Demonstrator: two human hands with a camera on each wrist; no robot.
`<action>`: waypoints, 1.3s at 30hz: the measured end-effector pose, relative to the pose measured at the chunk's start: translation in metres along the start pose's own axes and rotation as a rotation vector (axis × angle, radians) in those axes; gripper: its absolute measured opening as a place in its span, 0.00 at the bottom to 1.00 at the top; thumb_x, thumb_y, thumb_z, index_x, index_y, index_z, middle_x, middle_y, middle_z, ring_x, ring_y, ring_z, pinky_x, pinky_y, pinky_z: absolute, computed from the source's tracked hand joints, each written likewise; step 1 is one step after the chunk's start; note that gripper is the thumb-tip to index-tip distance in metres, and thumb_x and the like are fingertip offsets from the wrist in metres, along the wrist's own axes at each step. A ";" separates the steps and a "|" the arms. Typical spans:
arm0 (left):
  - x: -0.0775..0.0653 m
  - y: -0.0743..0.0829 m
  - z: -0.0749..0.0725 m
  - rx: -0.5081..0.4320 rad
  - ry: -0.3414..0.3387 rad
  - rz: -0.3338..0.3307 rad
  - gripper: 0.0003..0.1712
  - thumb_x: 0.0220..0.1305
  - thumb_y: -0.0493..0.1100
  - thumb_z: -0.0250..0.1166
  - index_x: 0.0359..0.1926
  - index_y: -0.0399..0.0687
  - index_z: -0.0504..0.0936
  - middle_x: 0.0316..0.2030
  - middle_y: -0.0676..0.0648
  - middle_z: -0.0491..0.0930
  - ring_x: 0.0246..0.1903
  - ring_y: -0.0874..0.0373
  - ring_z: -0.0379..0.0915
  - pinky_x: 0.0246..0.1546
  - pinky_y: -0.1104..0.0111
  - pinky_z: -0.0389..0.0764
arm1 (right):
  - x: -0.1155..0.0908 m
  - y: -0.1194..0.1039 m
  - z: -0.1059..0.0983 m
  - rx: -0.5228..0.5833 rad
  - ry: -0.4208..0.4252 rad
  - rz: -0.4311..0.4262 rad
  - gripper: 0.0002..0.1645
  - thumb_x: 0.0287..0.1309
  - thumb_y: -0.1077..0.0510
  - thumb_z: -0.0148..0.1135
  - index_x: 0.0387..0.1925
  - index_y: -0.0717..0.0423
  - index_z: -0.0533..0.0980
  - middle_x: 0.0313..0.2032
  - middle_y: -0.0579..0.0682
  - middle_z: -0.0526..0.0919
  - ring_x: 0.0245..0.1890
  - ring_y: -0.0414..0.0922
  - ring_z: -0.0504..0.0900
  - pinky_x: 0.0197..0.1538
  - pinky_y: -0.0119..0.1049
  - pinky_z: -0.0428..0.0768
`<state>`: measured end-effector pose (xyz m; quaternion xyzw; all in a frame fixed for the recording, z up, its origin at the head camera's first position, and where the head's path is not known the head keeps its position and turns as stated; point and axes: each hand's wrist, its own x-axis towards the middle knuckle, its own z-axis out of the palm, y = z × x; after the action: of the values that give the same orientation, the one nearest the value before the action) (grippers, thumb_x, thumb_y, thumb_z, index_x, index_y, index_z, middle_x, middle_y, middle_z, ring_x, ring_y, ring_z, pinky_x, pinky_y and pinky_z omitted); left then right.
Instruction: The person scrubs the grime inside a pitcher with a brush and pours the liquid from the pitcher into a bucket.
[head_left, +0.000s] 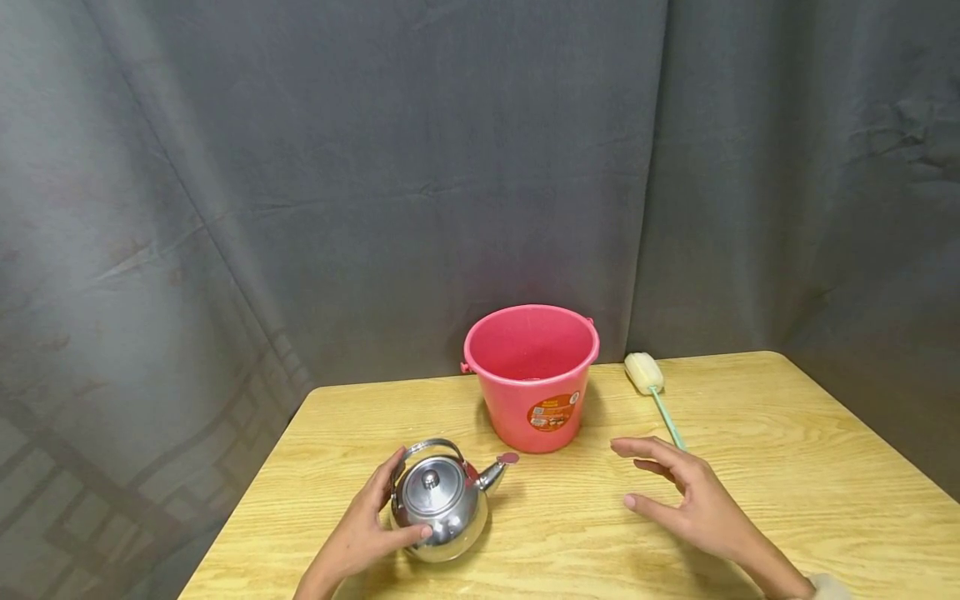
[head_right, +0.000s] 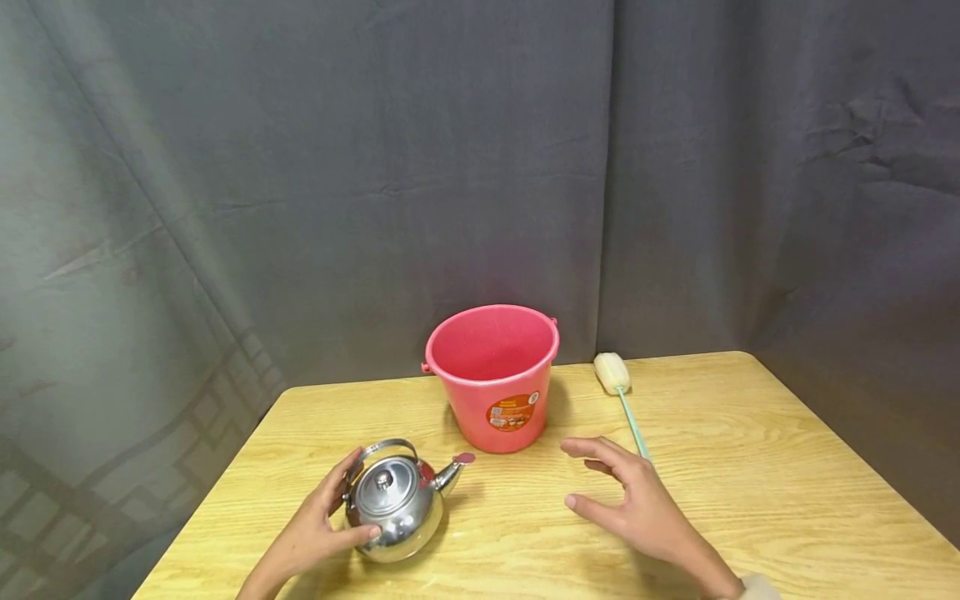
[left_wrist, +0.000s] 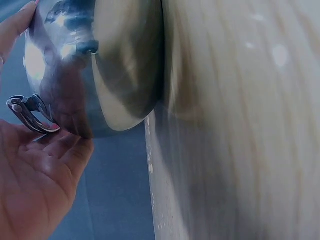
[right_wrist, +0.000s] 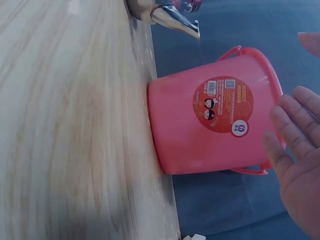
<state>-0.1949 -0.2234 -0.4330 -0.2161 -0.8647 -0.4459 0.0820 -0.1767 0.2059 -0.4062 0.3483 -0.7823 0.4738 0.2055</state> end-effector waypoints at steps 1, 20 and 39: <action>0.000 0.000 0.000 -0.003 0.000 0.001 0.60 0.44 0.53 0.80 0.73 0.41 0.56 0.69 0.39 0.60 0.66 0.43 0.58 0.62 0.51 0.64 | 0.000 0.000 0.001 0.002 -0.008 0.012 0.35 0.48 0.69 0.73 0.59 0.56 0.73 0.53 0.49 0.79 0.53 0.42 0.77 0.55 0.27 0.74; 0.002 0.003 0.000 -0.040 -0.015 -0.070 0.61 0.44 0.53 0.80 0.74 0.44 0.55 0.70 0.40 0.58 0.67 0.43 0.56 0.64 0.54 0.60 | 0.003 -0.001 0.018 0.035 -0.034 0.013 0.34 0.50 0.65 0.73 0.60 0.52 0.73 0.54 0.47 0.79 0.54 0.44 0.77 0.53 0.32 0.77; 0.004 0.005 0.000 -0.022 -0.024 -0.085 0.61 0.44 0.54 0.79 0.74 0.43 0.54 0.70 0.39 0.57 0.67 0.42 0.56 0.64 0.55 0.62 | 0.009 -0.004 0.036 0.034 -0.048 -0.033 0.33 0.50 0.64 0.73 0.59 0.50 0.74 0.53 0.46 0.80 0.52 0.44 0.78 0.53 0.34 0.77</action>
<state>-0.1961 -0.2199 -0.4282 -0.1854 -0.8691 -0.4559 0.0501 -0.1796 0.1699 -0.4146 0.3761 -0.7728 0.4752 0.1884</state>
